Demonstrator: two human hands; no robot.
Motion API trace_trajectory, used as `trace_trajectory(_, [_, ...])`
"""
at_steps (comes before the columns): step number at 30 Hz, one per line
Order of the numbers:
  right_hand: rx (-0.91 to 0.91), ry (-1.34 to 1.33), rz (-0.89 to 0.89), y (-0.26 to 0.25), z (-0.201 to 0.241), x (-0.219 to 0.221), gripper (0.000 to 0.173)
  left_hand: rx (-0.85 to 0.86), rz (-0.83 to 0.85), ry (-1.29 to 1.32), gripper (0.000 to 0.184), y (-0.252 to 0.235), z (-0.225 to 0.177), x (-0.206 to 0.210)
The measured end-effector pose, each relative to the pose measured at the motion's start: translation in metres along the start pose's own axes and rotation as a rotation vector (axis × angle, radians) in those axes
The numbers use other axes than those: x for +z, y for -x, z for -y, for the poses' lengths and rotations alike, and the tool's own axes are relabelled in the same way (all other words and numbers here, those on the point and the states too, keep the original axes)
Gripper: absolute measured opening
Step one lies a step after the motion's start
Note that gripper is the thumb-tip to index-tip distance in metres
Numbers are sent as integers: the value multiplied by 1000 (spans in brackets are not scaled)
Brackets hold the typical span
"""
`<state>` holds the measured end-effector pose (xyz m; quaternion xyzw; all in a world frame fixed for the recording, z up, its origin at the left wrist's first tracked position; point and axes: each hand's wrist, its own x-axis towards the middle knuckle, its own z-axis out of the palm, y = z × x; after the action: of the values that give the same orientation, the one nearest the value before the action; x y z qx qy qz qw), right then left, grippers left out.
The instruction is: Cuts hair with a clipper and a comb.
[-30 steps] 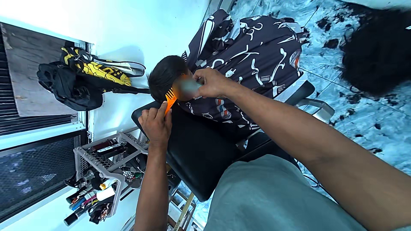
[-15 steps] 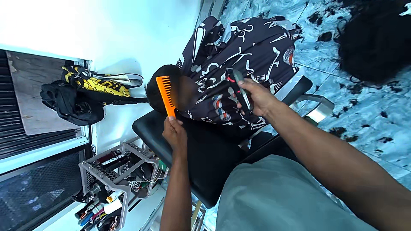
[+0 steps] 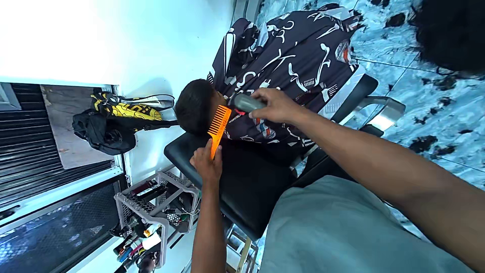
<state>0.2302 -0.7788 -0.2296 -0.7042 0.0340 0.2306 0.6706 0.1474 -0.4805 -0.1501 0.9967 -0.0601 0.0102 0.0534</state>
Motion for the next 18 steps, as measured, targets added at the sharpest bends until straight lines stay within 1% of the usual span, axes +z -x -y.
trace_trajectory(3, [-69, 301, 113, -20, 20, 10, 54, 44, -54, -3, 39, 2, 14, -5])
trace_trajectory(6, [-93, 446, 154, -30, 41, 17, 49, 47, -90, 12, 39, -5, 20, -10])
trace_trajectory(9, [-75, 518, 165, -33, 55, 23, 46, 45, -138, 9, 39, -10, 24, -9])
trace_trajectory(13, [-62, 544, 147, -33, 65, 25, 46, 66, -207, -13, 37, -13, 27, -5])
trace_trajectory(18, [-71, 571, 114, -28, 70, 32, 45, 95, -262, -9, 34, -12, 30, -1])
